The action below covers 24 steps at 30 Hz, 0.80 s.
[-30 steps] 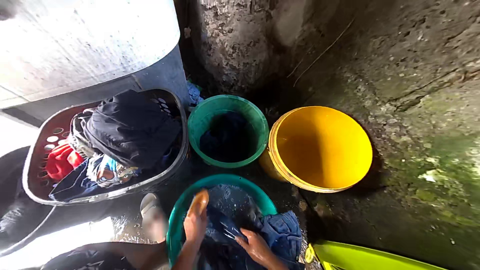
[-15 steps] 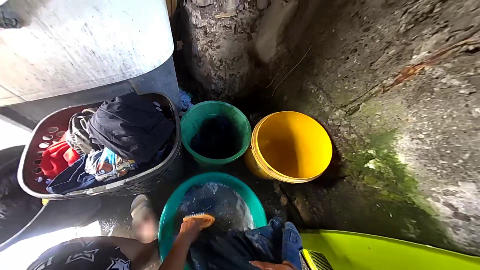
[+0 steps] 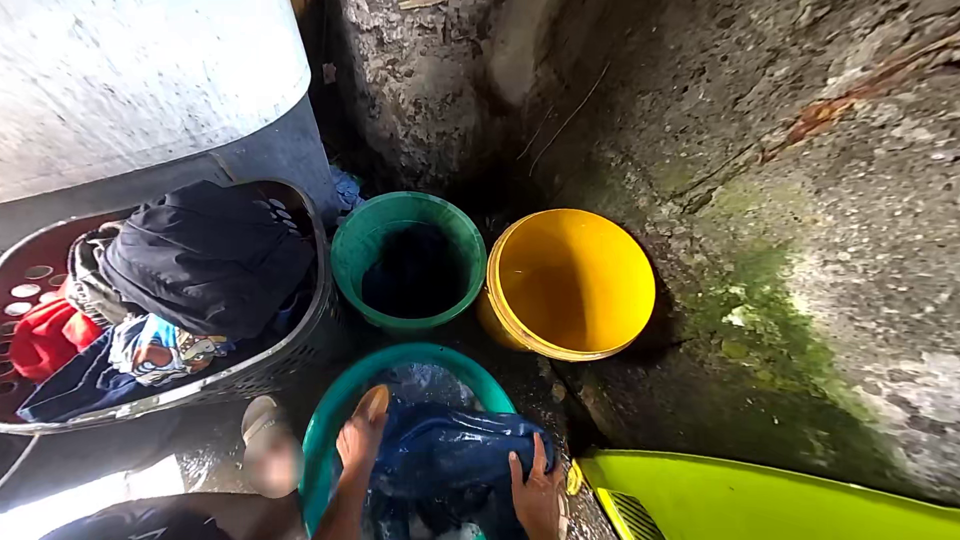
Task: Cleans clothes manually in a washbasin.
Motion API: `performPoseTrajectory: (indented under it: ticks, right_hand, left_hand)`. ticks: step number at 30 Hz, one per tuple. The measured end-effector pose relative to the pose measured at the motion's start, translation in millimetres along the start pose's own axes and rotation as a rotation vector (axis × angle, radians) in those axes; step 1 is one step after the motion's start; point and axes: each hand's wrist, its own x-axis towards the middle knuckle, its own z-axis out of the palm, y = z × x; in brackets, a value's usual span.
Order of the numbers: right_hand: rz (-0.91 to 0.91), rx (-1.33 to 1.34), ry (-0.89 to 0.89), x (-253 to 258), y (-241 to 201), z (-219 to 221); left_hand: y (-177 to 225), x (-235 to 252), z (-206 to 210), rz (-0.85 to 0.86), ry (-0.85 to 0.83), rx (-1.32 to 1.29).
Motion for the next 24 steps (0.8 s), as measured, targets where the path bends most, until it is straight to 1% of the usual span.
performPoseTrajectory:
  ticks: [2,4,5,8,9,10,12,13,16,17,18,19,20,21,22,23,24]
  right_hand:
    - [0.066,0.08,0.127,0.6,-2.4,17.4]
    - [0.114,0.099,0.165,3.1,-4.4,21.3]
    - [0.11,0.102,0.174,6.6,-3.2,22.1]
    - [0.108,0.069,0.198,10.4,3.9,22.4]
    - [0.118,0.048,0.203,10.5,3.6,23.1]
    - [0.128,0.034,0.205,10.4,2.9,24.6]
    - [0.141,0.012,0.213,11.9,3.7,26.8]
    - [0.141,0.002,0.218,11.7,4.9,26.9]
    - [0.113,0.001,0.2,8.1,5.2,26.3]
    - [0.1,0.005,0.182,6.9,6.3,25.6]
    - [0.106,0.01,0.15,5.6,7.5,24.3]
    - [0.123,0.009,0.124,5.6,6.8,22.3]
    - [0.151,0.0,0.119,6.5,3.9,20.4]
    - [0.163,-0.006,0.133,7.6,1.4,20.0]
    - [0.165,-0.01,0.147,10.0,-0.7,20.9]
    - [0.172,-0.016,0.151,11.2,-2.0,22.5]
    - [0.181,-0.022,0.143,8.7,-1.7,22.9]
  left_hand:
    - [-30.0,8.3,33.4,-0.106,0.005,-0.067]
    - [-52.7,16.4,52.0,-0.139,-0.024,-0.108]
    - [-57.1,22.5,54.8,-0.146,-0.053,-0.13]
    - [-50.0,35.0,50.9,-0.19,-0.112,-0.131]
    - [-41.5,33.5,45.3,-0.213,-0.104,-0.112]
    - [-32.0,26.5,40.0,-0.2,-0.059,-0.095]
    - [-3.0,-4.2,38.6,-0.034,0.04,-0.095]
    - [19.1,-28.2,41.5,0.073,0.034,-0.125]
    - [80.7,-97.7,73.6,0.478,-0.06,-0.24]
    - [86.8,-108.2,87.7,0.604,-0.103,-0.226]
    - [79.2,-107.4,96.7,0.678,-0.157,-0.144]
    - [58.4,-94.1,98.0,0.665,-0.194,-0.016]
    - [27.3,-71.2,88.3,0.566,-0.25,0.123]
    - [-8.1,-44.6,72.9,0.45,-0.27,0.249]
    - [-35.3,-21.5,54.6,0.324,-0.287,0.351]
    - [-47.9,-7.3,38.2,0.192,-0.318,0.396]
    - [-46.3,-8.3,29.5,0.105,-0.327,0.39]
